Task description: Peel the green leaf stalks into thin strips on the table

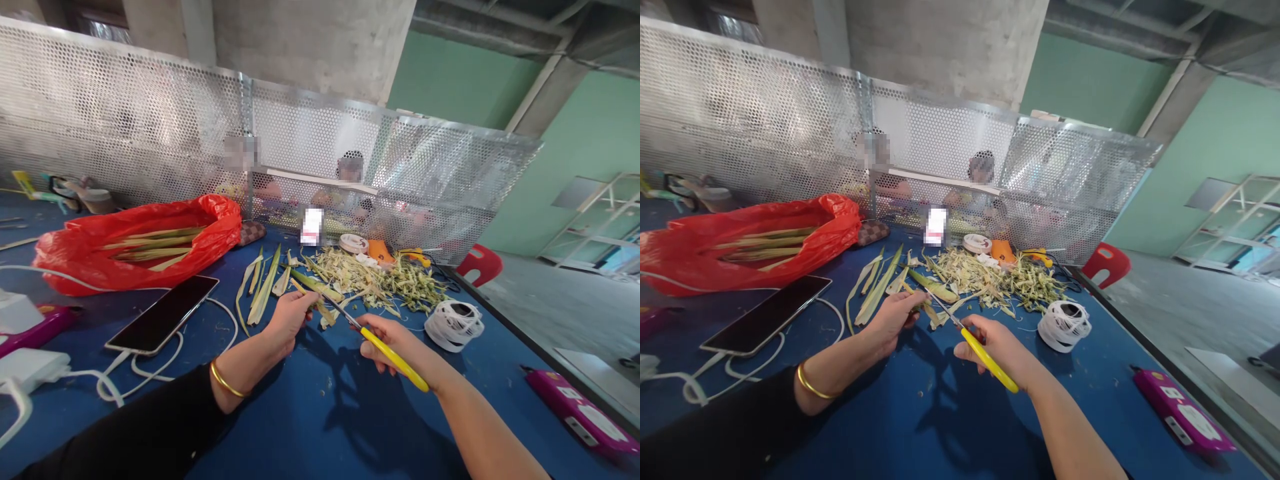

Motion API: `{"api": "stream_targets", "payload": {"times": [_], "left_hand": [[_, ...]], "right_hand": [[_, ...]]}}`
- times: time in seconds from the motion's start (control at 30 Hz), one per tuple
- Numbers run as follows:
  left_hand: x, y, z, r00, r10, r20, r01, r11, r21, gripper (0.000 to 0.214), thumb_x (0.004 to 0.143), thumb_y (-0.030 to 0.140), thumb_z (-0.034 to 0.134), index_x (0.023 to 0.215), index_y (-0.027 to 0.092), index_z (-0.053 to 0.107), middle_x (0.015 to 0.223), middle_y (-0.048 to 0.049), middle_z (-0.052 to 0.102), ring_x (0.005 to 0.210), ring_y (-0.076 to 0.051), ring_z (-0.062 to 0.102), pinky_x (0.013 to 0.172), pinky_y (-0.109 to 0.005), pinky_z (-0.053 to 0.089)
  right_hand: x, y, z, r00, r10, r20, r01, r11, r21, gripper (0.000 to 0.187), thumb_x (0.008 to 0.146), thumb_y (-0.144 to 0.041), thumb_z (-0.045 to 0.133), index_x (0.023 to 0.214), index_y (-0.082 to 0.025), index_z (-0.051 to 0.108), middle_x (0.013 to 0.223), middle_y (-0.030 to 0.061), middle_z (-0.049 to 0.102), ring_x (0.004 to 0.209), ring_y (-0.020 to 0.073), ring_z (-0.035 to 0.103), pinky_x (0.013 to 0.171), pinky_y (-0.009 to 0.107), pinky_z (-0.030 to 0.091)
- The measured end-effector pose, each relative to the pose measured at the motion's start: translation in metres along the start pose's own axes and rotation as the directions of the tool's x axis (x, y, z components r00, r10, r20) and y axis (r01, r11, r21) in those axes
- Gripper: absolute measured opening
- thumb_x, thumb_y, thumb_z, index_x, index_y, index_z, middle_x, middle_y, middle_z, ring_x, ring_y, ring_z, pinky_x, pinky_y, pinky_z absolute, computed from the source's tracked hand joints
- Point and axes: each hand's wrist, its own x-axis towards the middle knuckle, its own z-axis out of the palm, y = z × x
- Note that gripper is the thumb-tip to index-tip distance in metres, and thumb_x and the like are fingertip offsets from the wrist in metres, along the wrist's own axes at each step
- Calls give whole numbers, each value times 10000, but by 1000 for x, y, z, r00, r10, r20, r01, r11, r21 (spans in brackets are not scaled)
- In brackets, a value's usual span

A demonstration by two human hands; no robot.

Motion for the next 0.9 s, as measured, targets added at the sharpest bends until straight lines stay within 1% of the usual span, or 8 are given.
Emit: {"api": "stream_targets", "payload": {"times": [0.13,0.3,0.4,0.57,0.67,0.8,0.9], "left_hand": [[-4,1,3,996,-27,85,27,1000,7,234,607,355,674,642,137,597,490,60,427,419,-52,341,403,-205,176],[-4,1,3,990,-32,139,30,999,15,284,589,356,686,737,114,661,519,54,442,432,-49,344,415,-202,174],[-4,2,3,988,-30,148,28,1000,14,283,580,347,692,733,110,667,523,60,423,435,-46,337,419,-200,175],[-3,3,2,988,-31,152,28,999,21,272,583,341,685,723,109,666,538,51,444,440,-47,339,420,-200,185],[-2,2,2,987,-34,155,31,999,21,265,581,337,683,716,110,659,547,45,457,442,-46,337,418,-198,179],[-1,2,2,987,-39,158,37,999,15,257,576,336,688,698,114,649,524,56,431,440,-46,332,418,-196,171],[-1,3,2,987,-42,152,42,999,6,263,574,329,689,715,109,656,541,55,444,444,-41,336,420,-191,178]], "right_hand": [[1,-2,2,1000,-24,-4,24,999,25,414,749,-452,647,1047,-187,533,618,-58,482,469,78,495,412,174,382],[1,-6,3,999,-13,-31,14,999,41,377,758,-478,625,982,-184,548,546,-77,438,428,68,450,398,172,355],[1,-6,3,999,-10,-39,12,999,45,393,765,-498,611,997,-188,545,552,-81,427,412,59,443,386,165,338],[4,-3,5,999,-1,-35,4,995,96,437,724,-542,638,948,-178,546,500,-100,369,357,46,366,359,174,286],[6,-1,8,999,-3,-45,7,995,104,414,708,-537,660,889,-179,557,462,-104,341,345,43,324,356,186,241],[8,2,10,996,-30,-83,40,992,116,397,691,-541,673,825,-181,571,448,-103,302,343,35,256,362,200,157],[8,3,11,995,-38,-93,50,991,127,372,692,-520,680,807,-181,580,457,-101,287,351,34,234,372,204,139]]}}
